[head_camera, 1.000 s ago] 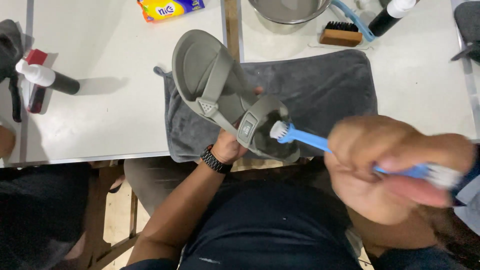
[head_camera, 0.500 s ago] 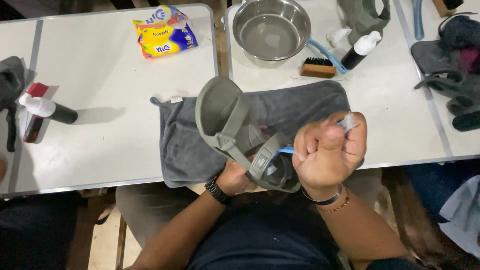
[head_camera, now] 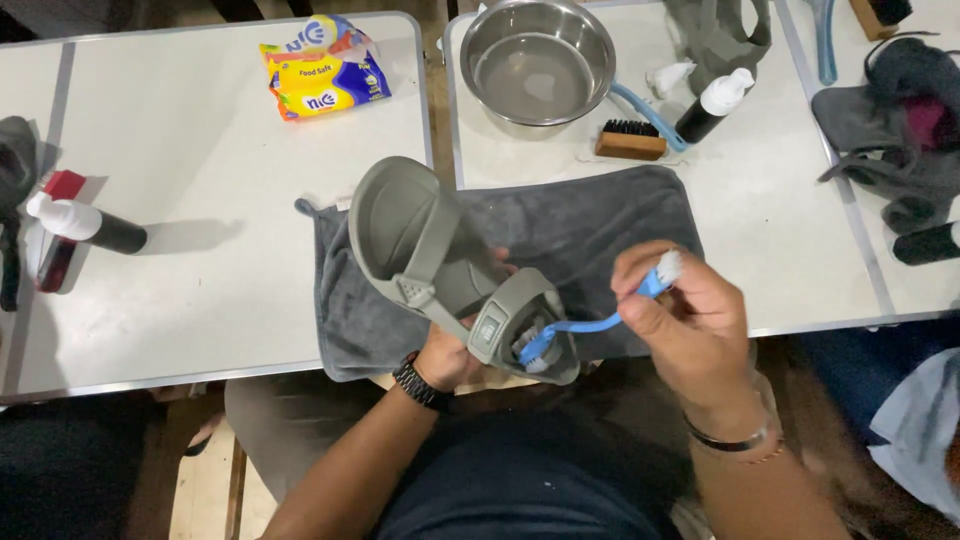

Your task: The person is scrubbing the sole of a grey sandal using a blue toothbrush and a cleaning solution, working over a grey towel on a white table.

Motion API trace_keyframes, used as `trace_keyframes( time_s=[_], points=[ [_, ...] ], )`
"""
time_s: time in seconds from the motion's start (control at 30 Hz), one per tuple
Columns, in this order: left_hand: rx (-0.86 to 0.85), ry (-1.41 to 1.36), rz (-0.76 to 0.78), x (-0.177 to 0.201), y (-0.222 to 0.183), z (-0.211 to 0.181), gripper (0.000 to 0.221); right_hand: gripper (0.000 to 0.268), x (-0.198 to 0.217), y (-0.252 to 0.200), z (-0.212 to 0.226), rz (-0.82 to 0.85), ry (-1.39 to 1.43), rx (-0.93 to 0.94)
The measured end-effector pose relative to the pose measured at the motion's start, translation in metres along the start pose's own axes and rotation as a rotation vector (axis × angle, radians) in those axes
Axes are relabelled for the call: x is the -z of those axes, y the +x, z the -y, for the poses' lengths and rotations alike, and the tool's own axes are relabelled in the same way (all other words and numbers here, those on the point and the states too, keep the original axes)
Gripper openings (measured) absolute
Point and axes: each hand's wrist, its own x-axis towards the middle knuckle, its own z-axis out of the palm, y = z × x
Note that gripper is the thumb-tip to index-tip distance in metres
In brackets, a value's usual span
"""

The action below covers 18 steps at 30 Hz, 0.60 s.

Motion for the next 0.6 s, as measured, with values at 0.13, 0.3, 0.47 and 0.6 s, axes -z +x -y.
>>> trace_keyframes(
  time_s=[0.13,0.3,0.47,0.6],
  points=[
    [-0.032,0.041,-0.022,-0.004,0.007,-0.013,0.077,0.017,0.023,0.009,0.032,0.088,-0.042,-0.195],
    [-0.066,0.099,-0.062,-0.002,0.013,-0.025,0.072,0.021,0.050,0.002,0.043,-0.055,0.126,-0.119],
    [0.008,-0.274,-0.020,0.016,0.015,-0.026,0.037,0.018,0.088,-0.015,0.020,-0.358,0.285,-0.230],
    [0.035,-0.394,0.064,0.008,0.025,-0.047,0.071,0.015,0.096,-0.033,-0.010,-0.501,0.494,-0.409]
  ],
)
